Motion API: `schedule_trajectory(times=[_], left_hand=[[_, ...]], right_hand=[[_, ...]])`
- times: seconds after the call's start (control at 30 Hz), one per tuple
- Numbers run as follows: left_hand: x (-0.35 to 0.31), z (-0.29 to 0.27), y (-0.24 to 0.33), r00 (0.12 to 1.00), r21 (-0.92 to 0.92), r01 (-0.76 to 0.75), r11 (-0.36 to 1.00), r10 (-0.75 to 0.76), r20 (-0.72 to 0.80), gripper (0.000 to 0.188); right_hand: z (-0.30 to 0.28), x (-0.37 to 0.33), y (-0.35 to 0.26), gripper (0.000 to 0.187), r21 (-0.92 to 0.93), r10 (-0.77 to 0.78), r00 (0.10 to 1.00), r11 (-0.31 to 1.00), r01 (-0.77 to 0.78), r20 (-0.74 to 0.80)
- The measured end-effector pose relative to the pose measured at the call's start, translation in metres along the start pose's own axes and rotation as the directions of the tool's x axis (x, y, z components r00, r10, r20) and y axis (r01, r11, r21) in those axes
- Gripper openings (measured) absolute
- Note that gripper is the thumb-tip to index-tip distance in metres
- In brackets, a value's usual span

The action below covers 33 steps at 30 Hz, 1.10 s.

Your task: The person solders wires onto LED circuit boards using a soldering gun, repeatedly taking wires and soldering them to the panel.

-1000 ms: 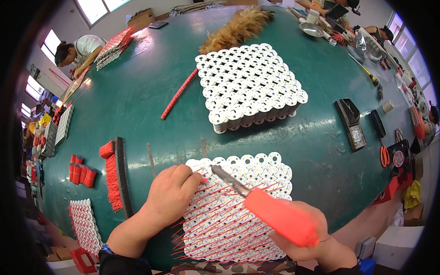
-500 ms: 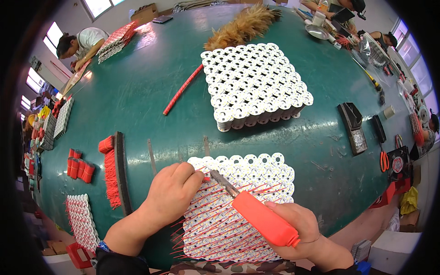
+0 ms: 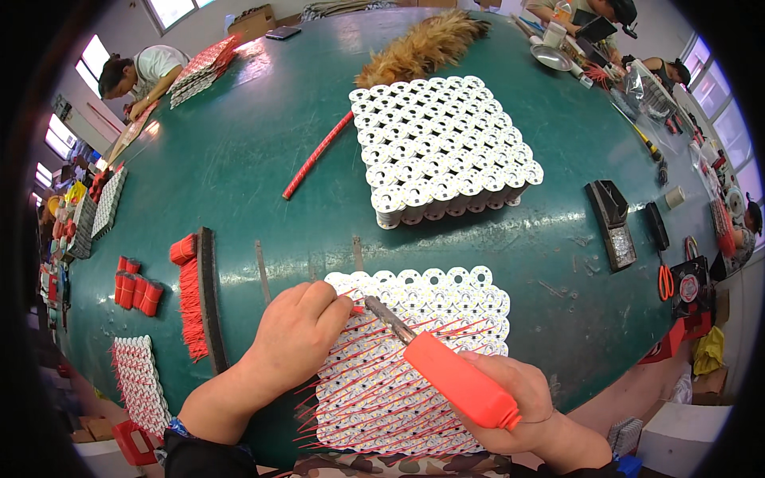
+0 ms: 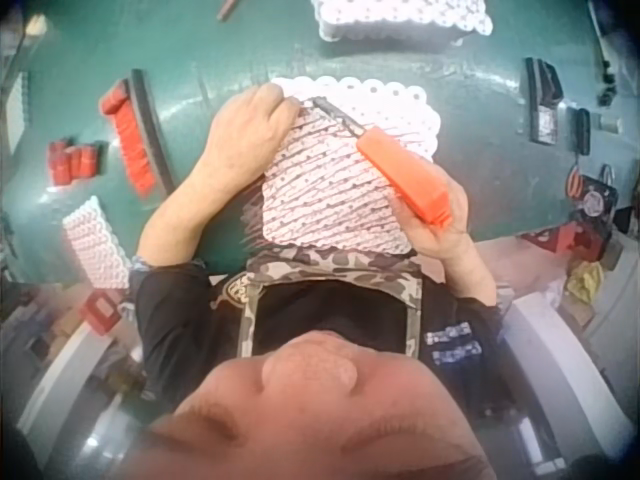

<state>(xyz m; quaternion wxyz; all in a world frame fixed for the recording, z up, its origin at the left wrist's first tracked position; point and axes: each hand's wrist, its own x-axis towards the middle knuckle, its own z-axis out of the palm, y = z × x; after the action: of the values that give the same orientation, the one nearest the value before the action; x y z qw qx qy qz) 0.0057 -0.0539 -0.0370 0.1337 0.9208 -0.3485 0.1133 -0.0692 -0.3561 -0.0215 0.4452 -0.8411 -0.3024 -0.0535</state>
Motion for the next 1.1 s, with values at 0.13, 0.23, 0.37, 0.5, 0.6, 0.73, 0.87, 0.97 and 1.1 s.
schedule_trajectory(times=[0.13,0.23,0.37,0.5,0.6,0.73,0.87,0.97,1.1], left_hand=[[0.000,-0.001,0.000,1.000,0.006,-0.003,1.000,0.003,0.005,0.013],[0.001,0.000,0.000,1.000,0.003,-0.011,1.000,0.011,-0.009,0.013],[0.000,0.001,0.000,1.000,0.005,-0.010,1.000,0.010,-0.008,0.014],[0.000,0.001,0.000,1.000,0.001,-0.011,1.000,0.011,-0.012,0.013],[0.001,0.001,-0.001,1.000,0.000,-0.009,1.000,0.009,-0.009,0.013],[0.001,0.000,0.000,1.000,0.005,-0.004,1.000,0.004,-0.007,0.011],[0.000,0.000,0.000,1.000,0.000,-0.004,1.000,0.004,-0.011,0.011],[-0.001,0.000,0.000,1.000,-0.003,-0.005,1.000,0.005,-0.014,0.012],[0.000,0.000,0.001,1.000,-0.009,-0.007,1.000,0.007,-0.011,0.012]], right_hand=[[0.000,0.002,0.000,0.061,-0.007,-0.005,1.000,1.000,0.005,-0.006],[-0.001,-0.002,0.001,0.061,0.011,0.016,1.000,1.000,-0.016,0.014],[0.000,-0.002,0.002,0.060,0.022,0.023,1.000,0.999,-0.023,0.007],[-0.001,0.002,0.000,0.060,-0.001,-0.003,1.000,1.000,0.003,0.003],[-0.003,0.003,-0.003,0.060,-0.005,0.024,1.000,1.000,-0.024,0.016],[-0.001,0.001,-0.002,0.059,-0.002,0.031,1.000,1.000,-0.031,0.005],[-0.009,0.001,-0.004,0.052,-0.020,0.045,0.999,0.999,-0.045,0.012],[-0.016,-0.005,-0.013,0.046,-0.035,0.143,0.990,0.989,-0.143,-0.011],[-0.017,-0.033,-0.018,0.047,0.435,0.437,0.893,0.828,-0.353,-0.108]])
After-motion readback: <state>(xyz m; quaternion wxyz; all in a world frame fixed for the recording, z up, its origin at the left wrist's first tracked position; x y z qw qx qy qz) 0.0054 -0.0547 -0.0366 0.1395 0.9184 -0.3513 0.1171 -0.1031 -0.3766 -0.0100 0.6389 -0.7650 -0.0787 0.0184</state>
